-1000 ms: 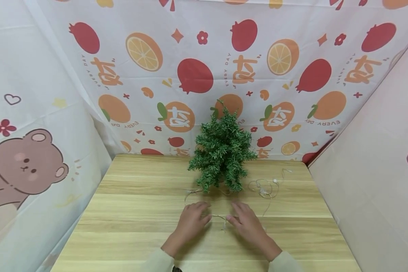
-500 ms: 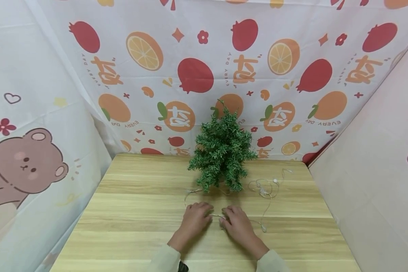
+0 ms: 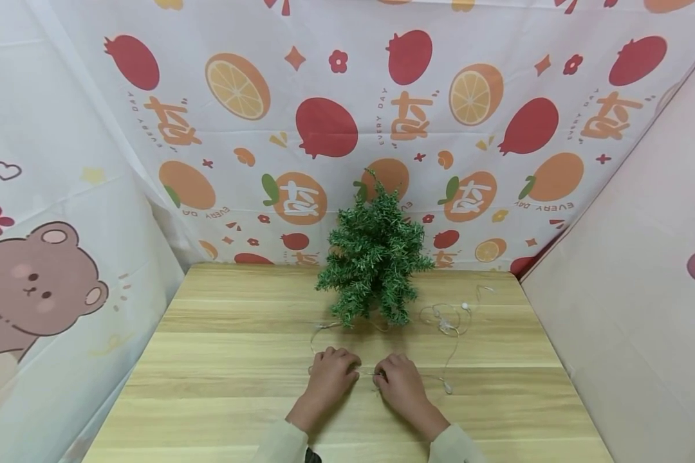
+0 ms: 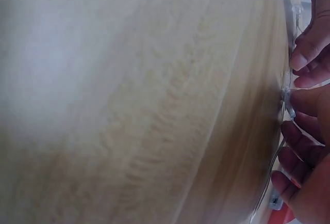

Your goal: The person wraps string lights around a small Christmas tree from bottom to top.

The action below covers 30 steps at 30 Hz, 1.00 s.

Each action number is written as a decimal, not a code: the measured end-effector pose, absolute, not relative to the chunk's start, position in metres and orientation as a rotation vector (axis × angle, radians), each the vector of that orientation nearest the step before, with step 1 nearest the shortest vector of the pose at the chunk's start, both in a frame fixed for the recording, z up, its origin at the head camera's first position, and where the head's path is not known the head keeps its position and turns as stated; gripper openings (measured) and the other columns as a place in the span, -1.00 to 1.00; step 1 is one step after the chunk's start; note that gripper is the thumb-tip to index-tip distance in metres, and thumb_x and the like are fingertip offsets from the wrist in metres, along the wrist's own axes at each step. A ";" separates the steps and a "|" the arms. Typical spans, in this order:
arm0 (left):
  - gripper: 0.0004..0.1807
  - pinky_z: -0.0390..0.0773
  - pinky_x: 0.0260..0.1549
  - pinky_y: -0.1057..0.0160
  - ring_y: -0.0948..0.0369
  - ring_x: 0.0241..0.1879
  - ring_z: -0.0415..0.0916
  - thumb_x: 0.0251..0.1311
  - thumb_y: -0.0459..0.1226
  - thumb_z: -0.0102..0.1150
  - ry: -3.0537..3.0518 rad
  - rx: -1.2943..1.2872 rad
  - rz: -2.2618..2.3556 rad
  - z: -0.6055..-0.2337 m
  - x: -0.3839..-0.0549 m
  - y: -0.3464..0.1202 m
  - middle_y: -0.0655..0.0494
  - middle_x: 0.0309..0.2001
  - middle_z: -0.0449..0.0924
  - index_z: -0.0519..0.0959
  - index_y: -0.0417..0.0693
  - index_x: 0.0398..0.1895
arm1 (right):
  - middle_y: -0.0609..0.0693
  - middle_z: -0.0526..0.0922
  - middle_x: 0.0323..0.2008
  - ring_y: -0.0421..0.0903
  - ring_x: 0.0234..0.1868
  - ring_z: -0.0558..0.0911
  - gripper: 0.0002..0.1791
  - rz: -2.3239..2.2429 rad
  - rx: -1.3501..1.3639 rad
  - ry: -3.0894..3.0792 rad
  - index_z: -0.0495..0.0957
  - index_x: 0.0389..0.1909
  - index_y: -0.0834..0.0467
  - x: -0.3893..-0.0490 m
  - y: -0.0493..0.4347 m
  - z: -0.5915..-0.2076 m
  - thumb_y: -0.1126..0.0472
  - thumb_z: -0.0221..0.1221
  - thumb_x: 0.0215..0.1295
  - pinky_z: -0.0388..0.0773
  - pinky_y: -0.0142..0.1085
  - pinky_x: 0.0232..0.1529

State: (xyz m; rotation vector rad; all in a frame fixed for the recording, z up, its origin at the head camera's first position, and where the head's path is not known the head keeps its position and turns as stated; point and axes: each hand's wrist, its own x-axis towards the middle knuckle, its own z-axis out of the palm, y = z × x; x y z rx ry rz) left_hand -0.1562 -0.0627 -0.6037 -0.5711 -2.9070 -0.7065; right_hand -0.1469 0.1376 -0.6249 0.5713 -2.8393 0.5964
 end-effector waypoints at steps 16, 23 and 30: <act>-0.96 0.31 -0.17 0.10 0.30 -0.34 0.42 0.16 -0.17 0.42 -2.883 -0.616 -0.842 -0.608 -0.158 -0.083 0.38 -0.41 0.61 0.71 0.18 -0.38 | -0.34 0.49 -0.46 -0.34 -0.34 0.39 -0.90 0.796 0.484 -2.813 0.59 -0.36 -0.08 -0.139 0.141 -0.602 0.15 0.33 0.30 0.38 -0.24 -0.10; -0.92 0.32 0.02 -0.07 0.30 -0.26 0.45 0.18 -0.11 0.40 -2.865 -0.596 -0.852 -0.600 -0.155 -0.092 0.36 -0.32 0.72 0.74 0.15 -0.37 | -0.35 0.51 -0.46 -0.38 -0.38 0.41 -0.90 0.730 0.522 -2.776 0.59 -0.37 -0.10 -0.141 0.149 -0.598 0.12 0.33 0.31 0.42 -0.31 -0.17; -0.91 0.30 0.10 -0.12 0.27 -0.15 0.45 0.18 -0.07 0.40 -2.861 -0.575 -0.810 -0.592 -0.153 -0.103 0.37 -0.26 0.75 0.77 0.19 -0.33 | -0.30 0.64 -0.37 -0.33 -0.31 0.58 -0.95 0.649 0.644 -2.690 0.68 -0.35 -0.09 -0.143 0.161 -0.592 0.12 0.34 0.31 0.53 -0.29 -0.15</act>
